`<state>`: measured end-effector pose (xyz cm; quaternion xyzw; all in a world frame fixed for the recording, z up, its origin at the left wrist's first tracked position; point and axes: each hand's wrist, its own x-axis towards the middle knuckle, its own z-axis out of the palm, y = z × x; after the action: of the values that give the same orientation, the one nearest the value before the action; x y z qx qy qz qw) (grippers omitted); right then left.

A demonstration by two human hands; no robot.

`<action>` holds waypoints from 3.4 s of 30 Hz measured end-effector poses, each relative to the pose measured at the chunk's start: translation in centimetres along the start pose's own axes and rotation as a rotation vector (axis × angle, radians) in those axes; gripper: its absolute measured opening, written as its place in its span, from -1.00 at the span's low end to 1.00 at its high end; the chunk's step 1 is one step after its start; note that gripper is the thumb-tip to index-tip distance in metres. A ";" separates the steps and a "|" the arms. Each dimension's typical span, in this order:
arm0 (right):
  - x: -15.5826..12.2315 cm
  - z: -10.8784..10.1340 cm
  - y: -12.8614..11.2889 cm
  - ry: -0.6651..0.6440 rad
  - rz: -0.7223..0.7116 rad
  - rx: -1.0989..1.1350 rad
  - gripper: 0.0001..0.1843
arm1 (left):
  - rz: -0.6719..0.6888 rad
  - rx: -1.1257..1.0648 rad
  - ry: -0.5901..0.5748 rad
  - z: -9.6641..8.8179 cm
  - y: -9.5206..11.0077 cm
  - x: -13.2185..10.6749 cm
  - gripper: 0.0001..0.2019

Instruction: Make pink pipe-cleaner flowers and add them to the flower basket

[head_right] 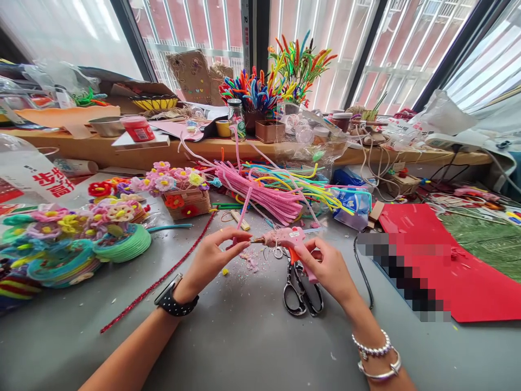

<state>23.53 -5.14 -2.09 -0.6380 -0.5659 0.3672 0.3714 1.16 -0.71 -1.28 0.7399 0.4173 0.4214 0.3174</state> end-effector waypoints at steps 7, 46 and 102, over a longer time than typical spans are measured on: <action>0.0 0.2 -0.2 0.011 0.006 0.005 -0.61 | 0.041 -0.001 -0.033 0.2 -0.4 -0.1 -0.84; 0.2 0.2 0.8 0.038 -0.048 -0.059 -0.60 | 0.085 -0.003 0.007 0.1 0.0 -0.2 -0.82; 0.3 -0.6 1.2 0.286 0.020 -0.041 -0.58 | 0.031 0.088 0.131 -0.1 -0.6 0.1 -0.88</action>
<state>24.66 -4.96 -2.88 -0.6968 -0.5082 0.2646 0.4315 0.86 -0.38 -1.69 0.7304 0.4439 0.4551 0.2499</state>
